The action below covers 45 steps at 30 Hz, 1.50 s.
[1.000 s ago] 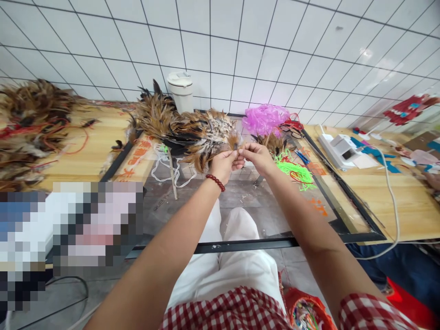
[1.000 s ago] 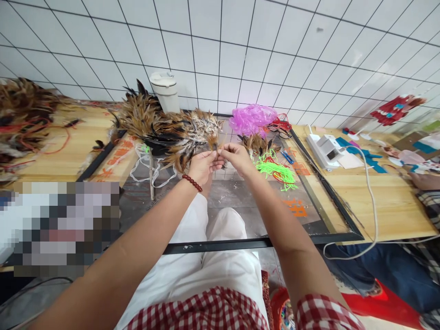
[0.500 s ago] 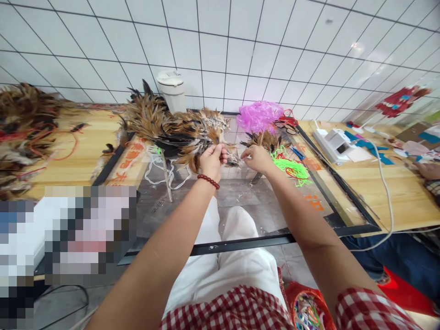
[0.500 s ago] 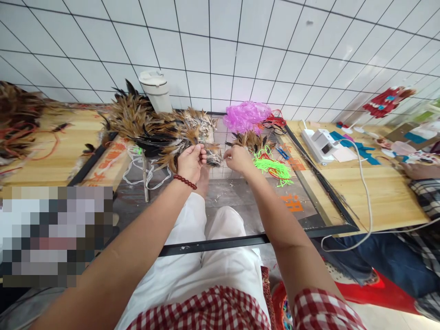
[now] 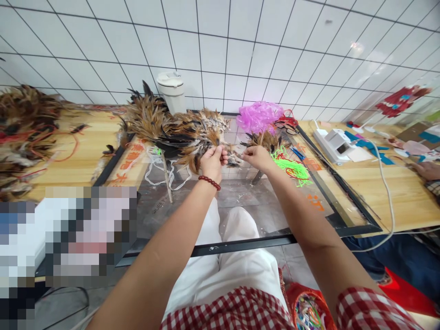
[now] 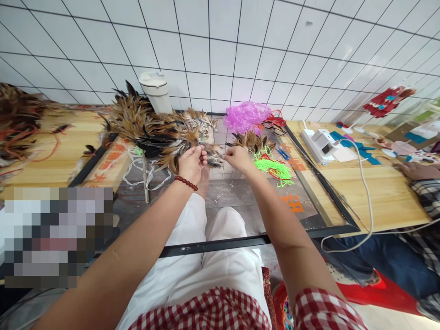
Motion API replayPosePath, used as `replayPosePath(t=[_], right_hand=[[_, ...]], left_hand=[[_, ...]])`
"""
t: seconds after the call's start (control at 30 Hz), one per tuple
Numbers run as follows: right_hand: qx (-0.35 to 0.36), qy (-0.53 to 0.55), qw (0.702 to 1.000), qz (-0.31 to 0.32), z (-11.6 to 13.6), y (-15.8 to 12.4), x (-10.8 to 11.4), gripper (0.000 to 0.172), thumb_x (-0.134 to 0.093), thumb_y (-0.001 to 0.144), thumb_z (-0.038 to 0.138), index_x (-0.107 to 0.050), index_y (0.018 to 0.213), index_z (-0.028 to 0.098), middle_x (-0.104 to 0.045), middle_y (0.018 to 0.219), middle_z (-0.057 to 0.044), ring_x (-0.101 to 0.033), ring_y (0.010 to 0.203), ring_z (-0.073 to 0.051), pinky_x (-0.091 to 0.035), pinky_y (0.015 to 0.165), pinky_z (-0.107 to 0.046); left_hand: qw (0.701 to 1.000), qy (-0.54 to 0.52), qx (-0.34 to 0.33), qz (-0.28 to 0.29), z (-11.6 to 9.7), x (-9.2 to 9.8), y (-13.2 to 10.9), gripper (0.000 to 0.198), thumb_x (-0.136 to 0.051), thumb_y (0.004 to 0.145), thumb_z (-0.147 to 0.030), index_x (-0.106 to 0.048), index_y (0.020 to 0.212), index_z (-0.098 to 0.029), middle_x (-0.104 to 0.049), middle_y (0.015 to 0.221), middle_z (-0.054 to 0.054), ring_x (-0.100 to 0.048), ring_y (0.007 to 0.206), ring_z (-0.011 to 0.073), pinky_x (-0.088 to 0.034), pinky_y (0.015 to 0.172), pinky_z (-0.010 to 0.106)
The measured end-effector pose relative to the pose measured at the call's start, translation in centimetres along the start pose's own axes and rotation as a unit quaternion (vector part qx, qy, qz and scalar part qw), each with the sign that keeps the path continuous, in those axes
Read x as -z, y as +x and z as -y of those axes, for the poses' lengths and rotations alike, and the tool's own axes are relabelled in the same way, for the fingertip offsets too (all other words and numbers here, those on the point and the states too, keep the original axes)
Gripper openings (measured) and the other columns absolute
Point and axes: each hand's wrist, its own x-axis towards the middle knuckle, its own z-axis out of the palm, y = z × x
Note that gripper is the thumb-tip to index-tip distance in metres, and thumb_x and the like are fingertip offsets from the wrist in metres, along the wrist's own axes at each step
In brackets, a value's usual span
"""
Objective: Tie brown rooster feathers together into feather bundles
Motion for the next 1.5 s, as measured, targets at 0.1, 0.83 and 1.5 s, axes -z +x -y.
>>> replayPosePath(t=[0.1, 0.83, 1.5], right_hand=[[-0.05, 0.205, 0.978, 0.004, -0.3, 0.4, 0.3, 0.015, -0.069, 0.065, 0.03, -0.065, 0.061, 0.016, -0.053, 0.049, 0.004, -0.041, 0.046, -0.008, -0.03, 0.048, -0.022], [-0.059, 0.412, 0.908, 0.051, 2.6, -0.7, -0.4, 0.059, -0.087, 0.047, 0.036, -0.041, 0.082, 0.021, -0.061, 0.057, 0.004, -0.054, 0.047, -0.011, -0.034, 0.043, -0.02], [0.035, -0.092, 0.994, -0.051, -0.7, -0.1, 1.2, 0.016, -0.062, 0.077, 0.029, -0.072, 0.08, 0.017, -0.069, 0.075, -0.004, -0.06, 0.07, -0.015, -0.041, 0.066, -0.026]], left_hand=[[1.0, -0.001, 0.005, 0.014, -0.2, -0.1, -0.3, 0.01, -0.065, 0.079, -0.022, -0.061, 0.076, -0.013, -0.058, 0.057, -0.003, -0.051, 0.047, 0.0032, -0.039, 0.047, 0.015], [0.986, -0.001, 0.091, 0.142, -0.3, -0.1, -0.8, 0.014, -0.073, 0.072, -0.023, -0.064, 0.078, -0.013, -0.063, 0.065, 0.0, -0.059, 0.06, 0.0065, -0.045, 0.062, 0.019], [0.997, -0.036, 0.041, 0.063, -0.6, -0.6, -1.0, 0.012, -0.066, 0.08, -0.024, -0.061, 0.077, -0.013, -0.055, 0.056, -0.004, -0.049, 0.045, 0.0024, -0.038, 0.046, 0.014]])
